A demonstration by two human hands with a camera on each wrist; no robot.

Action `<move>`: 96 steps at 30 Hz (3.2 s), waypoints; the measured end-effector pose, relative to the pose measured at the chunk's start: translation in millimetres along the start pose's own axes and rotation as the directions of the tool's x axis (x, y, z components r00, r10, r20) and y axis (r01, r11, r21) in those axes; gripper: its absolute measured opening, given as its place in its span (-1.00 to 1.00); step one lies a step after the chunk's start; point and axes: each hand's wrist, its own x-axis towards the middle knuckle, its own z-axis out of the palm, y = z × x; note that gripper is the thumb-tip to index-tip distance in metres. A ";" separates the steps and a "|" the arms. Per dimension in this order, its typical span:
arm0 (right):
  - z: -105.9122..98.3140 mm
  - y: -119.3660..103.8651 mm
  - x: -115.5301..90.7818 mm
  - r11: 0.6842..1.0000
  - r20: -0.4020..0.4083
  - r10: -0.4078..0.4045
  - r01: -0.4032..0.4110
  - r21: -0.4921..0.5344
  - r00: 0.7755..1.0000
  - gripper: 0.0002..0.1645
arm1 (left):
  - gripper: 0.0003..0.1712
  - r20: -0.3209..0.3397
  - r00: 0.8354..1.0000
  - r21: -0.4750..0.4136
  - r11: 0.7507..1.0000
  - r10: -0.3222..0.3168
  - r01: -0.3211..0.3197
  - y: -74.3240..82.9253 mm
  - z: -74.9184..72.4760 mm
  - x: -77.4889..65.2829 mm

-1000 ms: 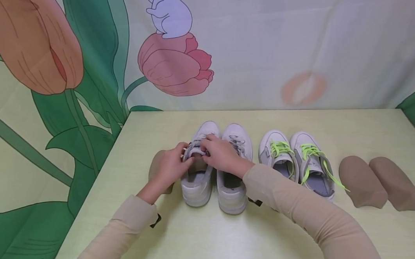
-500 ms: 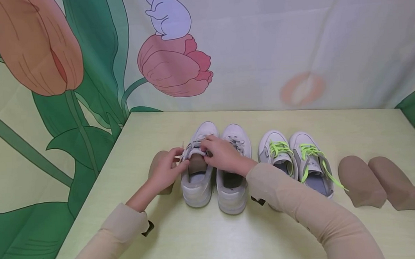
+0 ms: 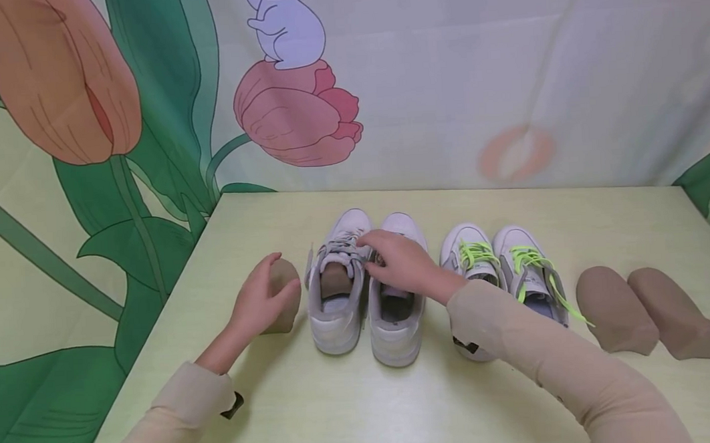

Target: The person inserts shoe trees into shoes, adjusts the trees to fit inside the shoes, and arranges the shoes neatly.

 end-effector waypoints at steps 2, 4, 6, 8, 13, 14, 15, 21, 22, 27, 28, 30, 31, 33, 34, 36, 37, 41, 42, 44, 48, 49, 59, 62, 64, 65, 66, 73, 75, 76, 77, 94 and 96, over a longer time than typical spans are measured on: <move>-0.5 2.8 -2.9 1.000 0.006 -0.004 0.004 -0.012 1.000 -0.52 | -0.29 -0.013 1.000 0.002 1.000 0.008 -0.008 -3.0 -0.3 -0.8; -0.4 5.1 -5.6 1.000 0.011 -0.007 0.007 -0.023 1.000 -0.47 | -0.27 -0.024 0.999 0.006 1.000 0.022 -0.022 -6.0 0.1 -1.3; -0.5 6.7 -8.3 0.999 0.019 -0.004 0.004 -0.035 1.000 -0.43 | -0.26 -0.030 0.999 0.010 0.999 0.034 -0.034 -9.0 1.1 -2.0; -0.8 7.8 -10.8 0.999 0.027 0.002 0.000 -0.050 1.000 -0.39 | -0.24 -0.028 0.999 0.017 0.999 0.042 -0.041 -12.4 2.2 -2.7; -0.6 10.2 -16.9 0.997 0.058 0.022 -0.017 -0.071 0.998 -0.28 | -0.20 -0.010 0.999 0.046 0.998 0.033 -0.032 -19.5 5.1 -3.8; -0.3 10.6 -18.2 0.997 0.065 0.026 -0.022 -0.071 0.998 -0.25 | -0.19 -0.007 1.000 0.054 0.998 0.027 -0.026 -20.7 5.6 -3.9; 0.2 11.4 -19.5 0.997 0.074 0.032 -0.027 -0.072 0.997 -0.21 | -0.19 -0.005 1.000 0.058 0.998 0.020 -0.019 -21.7 5.9 -4.2; 4.7 16.5 -26.9 0.995 0.106 0.053 -0.044 -0.085 0.993 0.01 | -0.15 0.006 1.000 0.060 0.998 -0.013 0.013 -27.5 7.7 -6.0; 5.3 17.1 -27.9 0.995 0.109 0.051 -0.041 -0.089 0.993 0.05 | -0.14 0.008 1.000 0.063 0.998 -0.014 0.013 -28.9 8.3 -5.9; 8.2 19.7 -31.1 0.992 0.124 0.055 -0.040 -0.119 0.991 0.16 | -0.09 0.012 1.000 0.080 0.997 -0.020 0.018 -35.1 11.3 -5.7; 8.7 20.0 -31.6 0.991 0.126 0.059 -0.043 -0.125 0.990 0.18 | -0.08 0.012 1.000 0.081 0.997 -0.020 0.019 -36.0 11.8 -5.7; 9.6 20.7 -32.4 0.989 0.129 0.072 -0.054 -0.139 0.989 0.20 | -0.06 0.013 1.000 0.076 0.997 -0.024 0.023 -37.1 12.5 -5.9; 10.1 21.1 -32.8 0.987 0.128 0.077 -0.058 -0.148 0.989 0.21 | -0.05 0.011 1.000 0.074 0.997 -0.027 0.026 -37.4 12.8 -6.3; 11.3 22.0 -33.3 0.984 0.127 0.084 -0.063 -0.166 0.988 0.23 | -0.04 0.012 0.999 0.071 0.997 -0.036 0.035 -38.5 13.5 -6.5; 12.0 22.3 -33.4 0.983 0.126 0.086 -0.064 -0.171 0.988 0.23 | -0.03 0.013 0.999 0.072 0.997 -0.040 0.039 -39.3 14.1 -6.4; 13.0 22.5 -33.6 0.980 0.122 0.089 -0.065 -0.189 0.988 0.24 | -0.02 0.016 0.999 0.073 0.996 -0.048 0.046 -40.2 15.1 -6.3; 13.4 22.4 -33.6 0.979 0.120 0.091 -0.066 -0.193 0.989 0.24 | -0.02 0.017 0.999 0.074 0.996 -0.050 0.049 -40.8 15.7 -6.2; 14.9 21.6 -33.6 0.973 0.118 0.106 -0.079 -0.215 0.987 0.23 | 0.00 0.020 0.998 0.078 0.996 -0.053 0.051 -43.0 17.6 -5.7; 15.3 21.5 -33.4 0.973 0.116 0.111 -0.084 -0.216 0.987 0.22 | 0.00 0.020 0.998 0.077 0.996 -0.054 0.053 -43.4 17.9 -5.8; 16.3 21.6 -33.6 0.969 0.117 0.125 -0.096 -0.228 0.985 0.21 | 0.01 0.021 0.998 0.079 0.995 -0.057 0.055 -44.2 18.5 -6.0; 17.6 21.9 -33.3 0.962 0.113 0.146 -0.114 -0.246 0.983 0.16 | 0.02 0.023 0.998 0.073 0.995 -0.065 0.063 -45.0 18.9 -6.3; 17.7 22.0 -33.3 0.962 0.112 0.148 -0.117 -0.247 0.983 0.14 | 0.02 0.024 0.998 0.073 0.995 -0.065 0.063 -45.2 19.1 -6.2; 17.3 21.4 -36.5 0.981 0.082 0.104 -0.089 -0.173 0.991 -0.09 | 0.04 0.037 0.996 0.082 0.993 -0.085 0.081 -46.2 18.5 -7.2; 16.9 22.2 -37.5 0.983 0.074 0.088 -0.074 -0.166 0.993 -0.14 | 0.05 0.045 0.995 0.084 0.993 -0.092 0.088 -46.3 18.0 -7.7; 16.7 23.1 -37.9 0.985 0.076 0.078 -0.065 -0.159 0.994 -0.18 | 0.06 0.050 0.994 0.078 0.992 -0.100 0.096 -46.4 17.5 -8.2; 16.6 23.5 -38.1 0.986 0.078 0.074 -0.061 -0.153 0.994 -0.19 | 0.07 0.051 0.994 0.073 0.993 -0.101 0.098 -46.5 17.2 -8.4; 16.3 24.1 -38.3 0.987 0.080 0.070 -0.057 -0.150 0.994 -0.20 | 0.07 0.051 0.994 0.066 0.993 -0.100 0.097 -46.8 16.9 -8.7; 15.6 28.6 -38.9 0.990 0.107 0.043 -0.028 -0.138 0.993 -0.25 | 0.13 0.057 0.994 0.019 0.996 -0.093 0.093 -50.1 15.3 -11.1; 14.9 29.1 -38.9 0.991 0.111 0.039 -0.024 -0.133 0.993 -0.26 | 0.16 0.067 0.993 0.006 0.995 -0.096 0.096 -50.8 14.6 -11.9; 14.5 29.2 -38.7 0.991 0.111 0.037 -0.022 -0.130 0.993 -0.27 | 0.17 0.072 0.993 0.001 0.995 -0.097 0.097 -51.1 14.3 -12.2; 13.9 29.2 -38.6 0.992 0.111 0.037 -0.023 -0.127 0.993 -0.28 | 0.19 0.076 0.992 -0.003 0.995 -0.099 0.099 -51.2 14.0 -12.6; 11.2 27.5 -37.0 0.993 0.108 0.039 -0.026 -0.116 0.993 -0.30 | 0.24 0.124 0.986 -0.083 0.989 -0.115 0.126 -55.3 14.3 -14.0; 11.0 27.7 -36.6 0.993 0.107 0.039 -0.026 -0.117 0.993 -0.30 | 0.23 0.127 0.984 -0.102 0.985 -0.123 0.137 -55.3 14.5 -14.2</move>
